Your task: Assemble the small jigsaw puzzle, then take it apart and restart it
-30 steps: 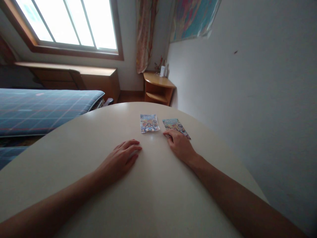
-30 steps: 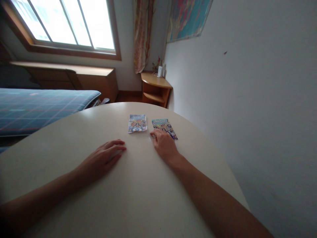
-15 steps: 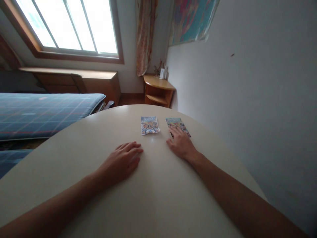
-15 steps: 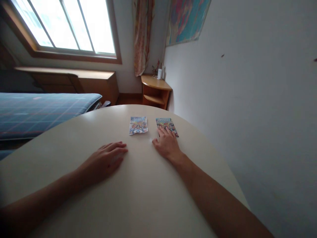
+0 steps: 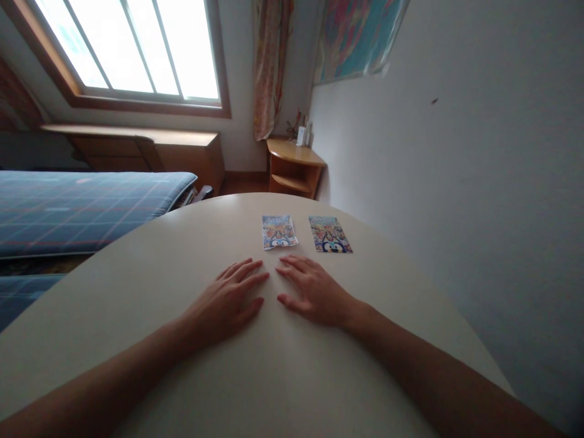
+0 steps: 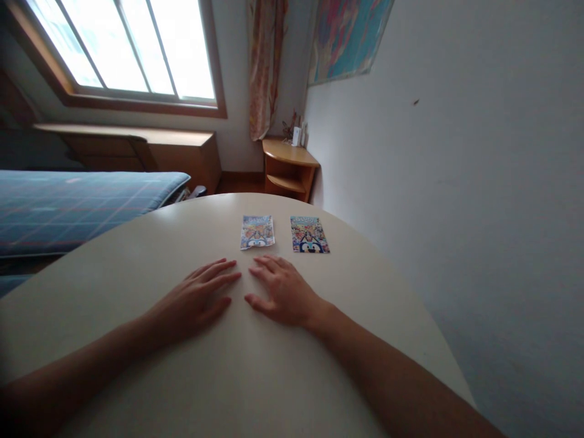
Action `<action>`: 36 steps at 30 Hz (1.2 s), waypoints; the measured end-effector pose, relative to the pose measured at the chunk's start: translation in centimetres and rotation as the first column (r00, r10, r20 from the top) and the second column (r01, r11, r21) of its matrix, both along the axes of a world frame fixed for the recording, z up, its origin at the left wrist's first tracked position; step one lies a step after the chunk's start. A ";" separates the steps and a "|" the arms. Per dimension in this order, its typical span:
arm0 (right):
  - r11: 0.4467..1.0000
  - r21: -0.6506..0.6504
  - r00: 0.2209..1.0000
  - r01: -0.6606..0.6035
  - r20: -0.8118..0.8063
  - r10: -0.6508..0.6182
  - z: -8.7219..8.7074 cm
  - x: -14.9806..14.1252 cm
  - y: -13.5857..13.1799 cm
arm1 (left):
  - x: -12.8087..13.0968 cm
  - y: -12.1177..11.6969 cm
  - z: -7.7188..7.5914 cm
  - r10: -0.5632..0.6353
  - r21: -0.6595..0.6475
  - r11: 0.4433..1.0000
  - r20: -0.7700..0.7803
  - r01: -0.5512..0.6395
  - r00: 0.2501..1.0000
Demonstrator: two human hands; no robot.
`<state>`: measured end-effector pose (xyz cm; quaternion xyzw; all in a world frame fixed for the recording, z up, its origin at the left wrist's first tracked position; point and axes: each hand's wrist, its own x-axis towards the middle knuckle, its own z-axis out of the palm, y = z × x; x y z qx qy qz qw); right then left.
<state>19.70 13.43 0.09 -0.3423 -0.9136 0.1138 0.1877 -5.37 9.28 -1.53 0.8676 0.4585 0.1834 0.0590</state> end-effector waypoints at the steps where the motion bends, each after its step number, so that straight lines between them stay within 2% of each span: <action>1: 1.000 -0.021 0.999 -0.022 0.028 0.023 0.0 -0.2 -0.4 | 0.1 0.0 0.1 0.002 -0.006 1.000 -0.008 -0.002 1.000; 6: 0.999 -0.051 0.998 -0.015 0.066 0.018 0.1 0.0 -0.4 | 0.3 -0.1 0.3 0.008 -0.024 1.000 -0.015 -0.009 1.000; 32: 1.000 0.016 1.000 -0.022 0.007 0.022 0.6 -0.2 -0.3 | 0.1 -0.1 0.7 0.004 -0.025 1.000 -0.007 -0.004 1.000; 34: 0.997 0.053 0.998 0.060 -0.011 -0.059 0.3 0.0 0.1 | 0.1 -0.1 0.8 0.010 -0.038 0.999 -0.020 -0.011 1.000; 35: 0.985 0.082 0.988 0.151 -0.027 -0.150 0.1 0.3 0.4 | 0.1 -0.1 0.8 0.017 -0.044 0.999 -0.026 -0.018 1.000; 36: 0.951 0.117 0.958 0.287 -0.054 -0.282 -0.1 0.6 0.8 | 0.1 -0.1 0.8 0.023 -0.048 0.999 -0.030 -0.024 0.999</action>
